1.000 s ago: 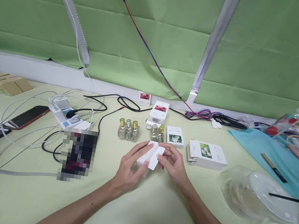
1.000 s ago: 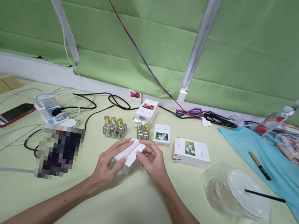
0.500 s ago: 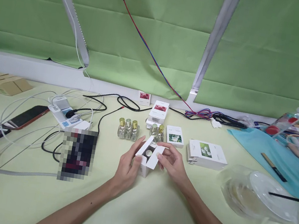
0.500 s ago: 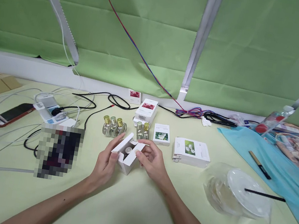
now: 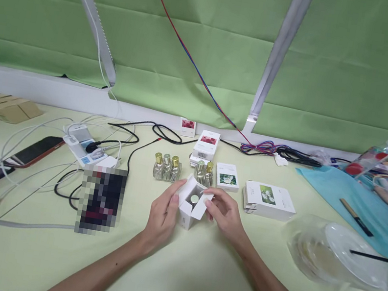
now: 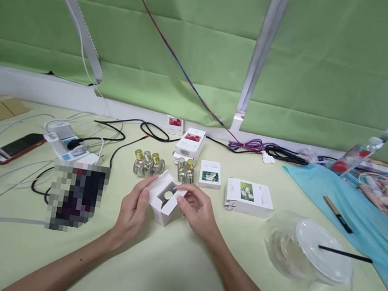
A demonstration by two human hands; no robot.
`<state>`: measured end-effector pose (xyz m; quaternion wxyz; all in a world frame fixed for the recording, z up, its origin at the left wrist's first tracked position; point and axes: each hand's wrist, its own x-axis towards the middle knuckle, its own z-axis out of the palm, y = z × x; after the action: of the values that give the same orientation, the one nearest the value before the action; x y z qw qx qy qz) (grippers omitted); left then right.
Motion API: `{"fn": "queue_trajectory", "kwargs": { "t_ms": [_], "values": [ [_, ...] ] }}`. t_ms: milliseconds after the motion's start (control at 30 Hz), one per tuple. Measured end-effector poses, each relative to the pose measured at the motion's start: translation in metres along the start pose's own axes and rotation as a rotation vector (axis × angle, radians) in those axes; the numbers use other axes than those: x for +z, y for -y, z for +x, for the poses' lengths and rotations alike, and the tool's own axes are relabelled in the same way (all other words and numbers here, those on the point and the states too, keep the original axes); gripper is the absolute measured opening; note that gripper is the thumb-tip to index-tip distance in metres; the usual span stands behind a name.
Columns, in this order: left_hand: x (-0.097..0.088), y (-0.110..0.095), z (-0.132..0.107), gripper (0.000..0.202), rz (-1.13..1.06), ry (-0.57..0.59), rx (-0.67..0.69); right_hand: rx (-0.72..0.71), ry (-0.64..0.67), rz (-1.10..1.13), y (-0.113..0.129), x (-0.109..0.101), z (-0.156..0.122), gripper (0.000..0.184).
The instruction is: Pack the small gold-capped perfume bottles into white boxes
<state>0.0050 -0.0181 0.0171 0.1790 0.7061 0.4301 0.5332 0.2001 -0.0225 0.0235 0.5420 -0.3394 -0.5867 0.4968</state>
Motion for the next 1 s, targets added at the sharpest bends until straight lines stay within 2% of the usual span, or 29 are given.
{"fn": "queue_trajectory", "kwargs": {
  "t_ms": [200, 367, 633, 900, 1000],
  "values": [
    [-0.001, -0.004, 0.001, 0.037, -0.082, 0.043, -0.034, -0.008, -0.008, -0.066, 0.001, 0.0, 0.0, 0.027],
    [-0.001, -0.008, 0.001, 0.04, -0.148, 0.037, -0.086, 0.008, -0.023, -0.021, -0.002, 0.002, 0.001, 0.039],
    [0.003, -0.009, 0.003, 0.03, -0.236, -0.003, -0.272, 0.072, -0.03, 0.058, -0.003, 0.003, 0.003, 0.041],
    [0.001, -0.013, 0.006, 0.03, -0.347, 0.016, -0.248, 0.062, -0.084, 0.095, -0.008, 0.006, 0.005, 0.04],
    [0.001, -0.015, 0.008, 0.028, -0.354, 0.004, -0.281, 0.059, -0.099, 0.105, -0.009, 0.007, 0.005, 0.041]
  ]
}}
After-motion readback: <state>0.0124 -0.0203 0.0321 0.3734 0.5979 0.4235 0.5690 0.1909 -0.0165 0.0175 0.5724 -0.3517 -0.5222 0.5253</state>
